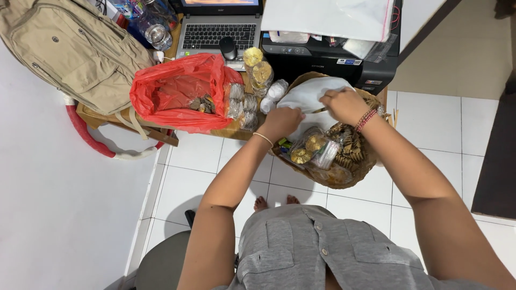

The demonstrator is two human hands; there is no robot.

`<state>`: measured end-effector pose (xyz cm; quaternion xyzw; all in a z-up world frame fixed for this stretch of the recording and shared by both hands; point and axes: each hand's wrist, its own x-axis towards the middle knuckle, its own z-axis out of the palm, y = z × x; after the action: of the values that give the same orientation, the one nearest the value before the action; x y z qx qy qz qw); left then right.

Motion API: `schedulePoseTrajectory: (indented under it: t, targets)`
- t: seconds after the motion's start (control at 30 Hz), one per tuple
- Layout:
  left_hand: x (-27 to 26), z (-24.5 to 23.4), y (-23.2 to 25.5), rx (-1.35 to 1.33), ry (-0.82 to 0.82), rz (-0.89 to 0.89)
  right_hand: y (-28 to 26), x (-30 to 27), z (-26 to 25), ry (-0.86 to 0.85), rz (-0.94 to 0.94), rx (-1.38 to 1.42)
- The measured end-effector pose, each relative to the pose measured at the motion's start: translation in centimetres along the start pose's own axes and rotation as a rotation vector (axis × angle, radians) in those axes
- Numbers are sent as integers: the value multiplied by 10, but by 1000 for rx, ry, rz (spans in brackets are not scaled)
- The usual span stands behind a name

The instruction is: The person packs small wrapped items and a stapler into a red plastic bag from a basket on a desk. They handle the items one by one, occasionally using a stapler to secure the wrapping before placing them into the bag.

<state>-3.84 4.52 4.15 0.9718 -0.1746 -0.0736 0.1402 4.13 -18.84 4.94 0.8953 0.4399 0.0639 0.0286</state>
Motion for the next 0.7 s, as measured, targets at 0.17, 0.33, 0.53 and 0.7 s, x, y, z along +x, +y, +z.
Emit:
schedulePoseTrajectory:
  t: [0.17,0.33,0.53,0.7]
  targets:
    - [-13,-12,6,191,326,144,5,-10,-1,-51,113,-165]
    - [0,-11,11,220,668,505,-12,-6,-34,-111,292,-62]
    - [-2,-16,31,97,604,716,-4,-4,42,321,-64,62]
    - [-30,-60,39,277,215,241,-8,-8,-13,-126,236,-85]
